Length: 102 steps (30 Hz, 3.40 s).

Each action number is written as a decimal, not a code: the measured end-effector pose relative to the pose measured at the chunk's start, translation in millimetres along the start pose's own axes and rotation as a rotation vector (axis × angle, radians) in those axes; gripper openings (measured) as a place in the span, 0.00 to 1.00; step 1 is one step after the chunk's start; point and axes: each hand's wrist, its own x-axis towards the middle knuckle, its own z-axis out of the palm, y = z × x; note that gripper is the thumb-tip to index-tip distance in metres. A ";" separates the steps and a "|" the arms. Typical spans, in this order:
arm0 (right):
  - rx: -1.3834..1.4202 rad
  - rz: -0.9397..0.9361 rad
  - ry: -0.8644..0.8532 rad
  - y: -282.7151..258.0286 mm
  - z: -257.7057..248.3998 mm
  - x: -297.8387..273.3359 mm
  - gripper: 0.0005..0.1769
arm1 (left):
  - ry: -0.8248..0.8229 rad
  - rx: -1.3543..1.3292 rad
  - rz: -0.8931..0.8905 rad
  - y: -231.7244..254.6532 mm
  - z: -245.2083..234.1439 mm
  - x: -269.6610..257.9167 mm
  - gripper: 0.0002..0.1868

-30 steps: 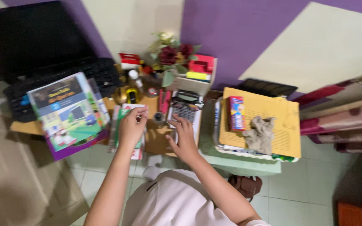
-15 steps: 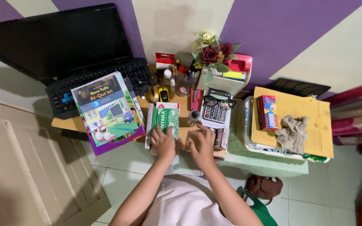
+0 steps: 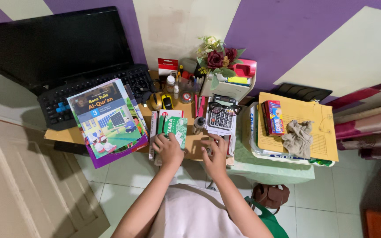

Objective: The person wipes the covers of several stationery items, including a yellow folder, a box of erasers, a box of pens, and a box of paper, using a cloth. The person then sits on the floor and wipes the covers of several books.

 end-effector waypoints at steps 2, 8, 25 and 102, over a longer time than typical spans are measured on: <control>0.015 -0.002 0.014 6.9 -3.6 2.1 0.12 | -0.008 0.013 -0.011 5.3 -8.3 2.5 0.43; 0.164 0.026 0.017 25.4 -14.6 12.9 0.14 | 0.159 -0.046 0.121 8.5 -62.2 -1.4 0.41; 1.150 0.475 0.140 125.4 -107.1 40.0 0.27 | 0.063 -0.491 0.624 177.6 -67.4 -19.4 0.41; 0.245 0.136 0.265 248.6 -299.1 61.9 0.12 | -0.600 -0.651 0.339 299.6 111.0 -9.0 0.30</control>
